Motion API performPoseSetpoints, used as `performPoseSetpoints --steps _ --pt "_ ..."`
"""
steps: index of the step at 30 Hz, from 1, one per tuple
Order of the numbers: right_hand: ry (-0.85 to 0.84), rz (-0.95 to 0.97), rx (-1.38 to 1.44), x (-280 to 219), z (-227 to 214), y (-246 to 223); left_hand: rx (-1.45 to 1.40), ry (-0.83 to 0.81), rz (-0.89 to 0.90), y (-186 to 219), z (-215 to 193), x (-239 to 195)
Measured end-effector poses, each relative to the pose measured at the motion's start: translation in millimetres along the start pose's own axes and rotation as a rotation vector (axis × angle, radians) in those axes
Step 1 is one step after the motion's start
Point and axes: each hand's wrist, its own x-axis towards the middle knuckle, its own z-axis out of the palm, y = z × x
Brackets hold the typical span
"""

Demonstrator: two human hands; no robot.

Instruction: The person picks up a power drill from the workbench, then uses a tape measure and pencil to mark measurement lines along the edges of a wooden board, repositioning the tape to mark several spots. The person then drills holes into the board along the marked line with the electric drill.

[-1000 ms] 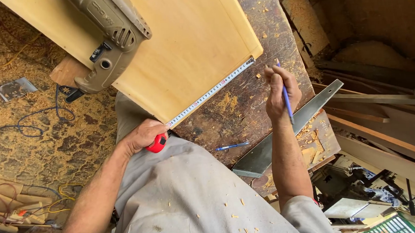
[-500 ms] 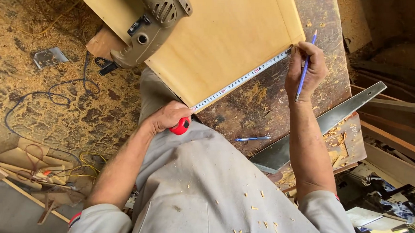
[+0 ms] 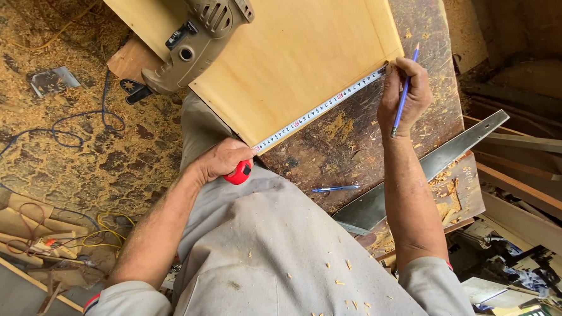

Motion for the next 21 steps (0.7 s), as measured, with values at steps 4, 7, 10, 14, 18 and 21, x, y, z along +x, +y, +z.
performPoseSetpoints --steps 4,7,10,14,18,21 --pt "-0.006 0.054 0.04 0.9 0.5 1.2 0.004 0.004 0.006 -3.7 1.2 -1.6" --pt "0.024 0.064 0.03 0.6 0.9 4.5 0.014 0.03 0.043 -3.7 5.2 -1.7" --pt "0.035 0.11 0.048 1.8 1.0 2.0 -0.026 0.034 0.057 -1.6 5.4 -1.6" --pt "0.026 0.101 0.141 1.2 1.5 -4.3 -0.043 0.041 0.017 0.6 5.1 -3.5" --pt "0.034 0.156 0.137 -1.1 3.9 16.1 -0.048 0.035 -0.014 -5.0 3.4 -0.9" --pt "0.013 0.139 0.244 1.9 2.0 7.9 -0.048 0.045 -0.013 -4.7 4.9 -0.8"
